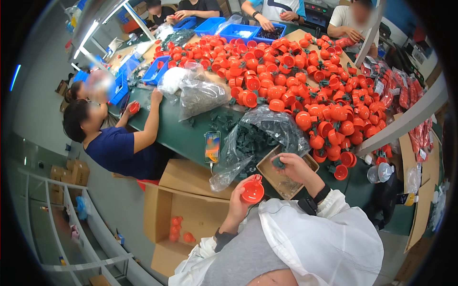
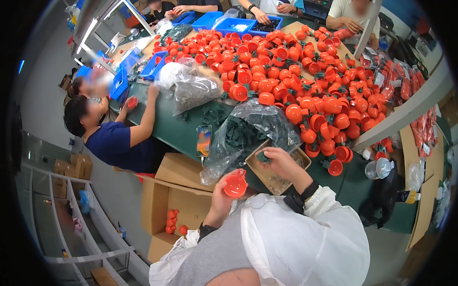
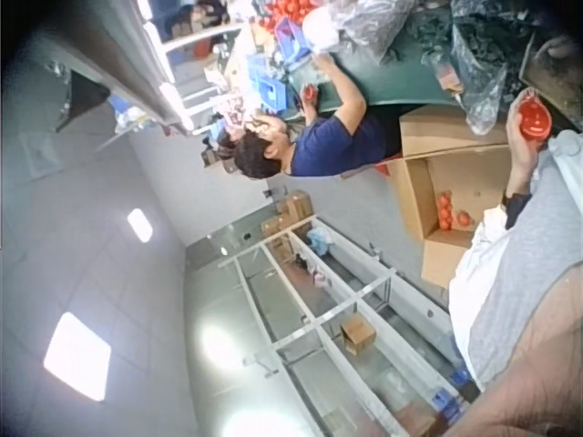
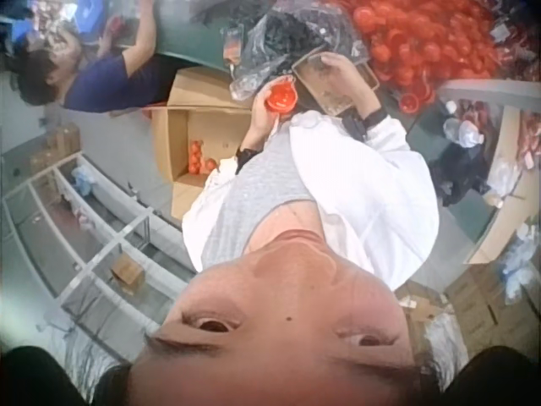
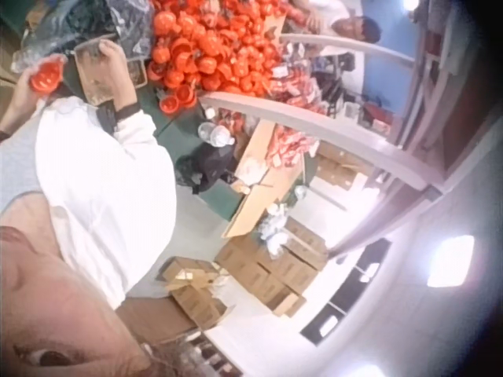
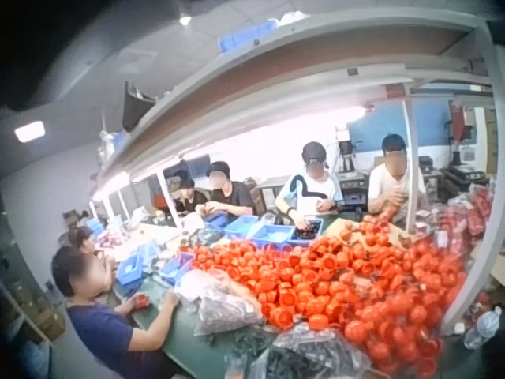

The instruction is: Assembling plastic components (red caps and green stems) in a factory setting.

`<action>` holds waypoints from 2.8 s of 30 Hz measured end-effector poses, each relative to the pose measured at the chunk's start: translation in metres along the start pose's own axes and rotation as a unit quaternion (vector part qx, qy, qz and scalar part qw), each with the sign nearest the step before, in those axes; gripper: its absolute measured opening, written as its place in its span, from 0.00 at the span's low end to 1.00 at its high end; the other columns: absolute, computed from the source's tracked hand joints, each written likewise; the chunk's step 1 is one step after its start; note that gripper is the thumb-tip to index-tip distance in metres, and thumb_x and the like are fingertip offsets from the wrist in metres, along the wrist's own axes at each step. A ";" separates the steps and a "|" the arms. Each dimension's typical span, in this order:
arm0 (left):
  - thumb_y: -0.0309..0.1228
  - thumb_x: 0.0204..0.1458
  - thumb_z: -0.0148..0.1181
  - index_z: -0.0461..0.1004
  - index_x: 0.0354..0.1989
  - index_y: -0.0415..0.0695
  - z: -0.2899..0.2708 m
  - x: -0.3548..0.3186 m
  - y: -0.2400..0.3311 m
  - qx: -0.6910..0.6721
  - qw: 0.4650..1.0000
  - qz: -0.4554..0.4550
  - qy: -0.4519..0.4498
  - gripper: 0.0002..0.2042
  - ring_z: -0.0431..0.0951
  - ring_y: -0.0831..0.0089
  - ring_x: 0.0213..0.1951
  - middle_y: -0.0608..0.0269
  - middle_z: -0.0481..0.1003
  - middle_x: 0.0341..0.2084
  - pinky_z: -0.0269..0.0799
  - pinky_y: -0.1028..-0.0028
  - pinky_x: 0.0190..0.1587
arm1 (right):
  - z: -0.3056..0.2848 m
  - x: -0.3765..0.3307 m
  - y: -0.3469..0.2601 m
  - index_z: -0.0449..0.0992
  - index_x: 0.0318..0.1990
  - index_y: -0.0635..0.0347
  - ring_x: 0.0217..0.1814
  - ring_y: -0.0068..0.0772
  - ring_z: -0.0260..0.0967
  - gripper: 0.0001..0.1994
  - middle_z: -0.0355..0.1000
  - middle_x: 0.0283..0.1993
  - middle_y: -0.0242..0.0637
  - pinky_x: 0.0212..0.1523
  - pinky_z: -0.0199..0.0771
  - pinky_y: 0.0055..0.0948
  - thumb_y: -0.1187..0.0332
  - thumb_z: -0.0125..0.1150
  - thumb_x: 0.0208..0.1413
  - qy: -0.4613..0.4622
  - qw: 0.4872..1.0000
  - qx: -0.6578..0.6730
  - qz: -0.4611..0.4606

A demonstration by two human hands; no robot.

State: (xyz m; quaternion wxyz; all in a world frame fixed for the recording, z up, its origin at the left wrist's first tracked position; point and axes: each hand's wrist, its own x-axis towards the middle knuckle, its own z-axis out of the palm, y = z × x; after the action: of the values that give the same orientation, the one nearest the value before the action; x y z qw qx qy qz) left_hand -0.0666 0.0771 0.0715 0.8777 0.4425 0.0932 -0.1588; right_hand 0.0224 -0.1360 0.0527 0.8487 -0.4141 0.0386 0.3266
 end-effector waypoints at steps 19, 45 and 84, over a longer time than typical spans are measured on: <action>0.33 0.53 0.31 0.70 0.39 0.30 0.014 -0.006 0.011 0.146 0.983 0.065 0.088 0.21 0.75 0.71 0.36 0.52 0.74 0.35 0.70 0.77 0.39 | 0.036 -0.009 0.011 0.60 0.54 0.63 0.49 0.27 0.65 0.24 0.65 0.46 0.36 0.47 0.67 0.24 0.77 0.56 0.48 -0.062 0.981 -0.174 -0.065; 0.31 0.51 0.34 0.72 0.35 0.28 0.008 -0.003 0.004 0.174 0.972 0.087 0.133 0.20 0.76 0.70 0.33 0.51 0.75 0.30 0.69 0.77 0.40 | 0.040 -0.005 0.021 0.66 0.48 0.69 0.47 0.24 0.64 0.18 0.67 0.45 0.37 0.46 0.67 0.24 0.78 0.58 0.48 -0.174 0.957 -0.232 -0.029; 0.29 0.50 0.34 0.71 0.36 0.30 0.016 -0.006 0.009 0.145 0.978 0.105 0.110 0.18 0.75 0.71 0.31 0.52 0.75 0.29 0.70 0.76 0.36 | 0.046 -0.012 0.015 0.70 0.46 0.65 0.48 0.27 0.64 0.15 0.67 0.45 0.38 0.49 0.65 0.25 0.80 0.56 0.48 -0.170 0.943 -0.256 -0.126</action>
State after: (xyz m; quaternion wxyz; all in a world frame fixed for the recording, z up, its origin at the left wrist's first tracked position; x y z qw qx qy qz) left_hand -0.0681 0.0705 0.0897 0.8006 0.5867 0.1181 -0.0282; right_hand -0.0054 -0.1021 0.0764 0.7423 -0.5573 -0.2431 0.2815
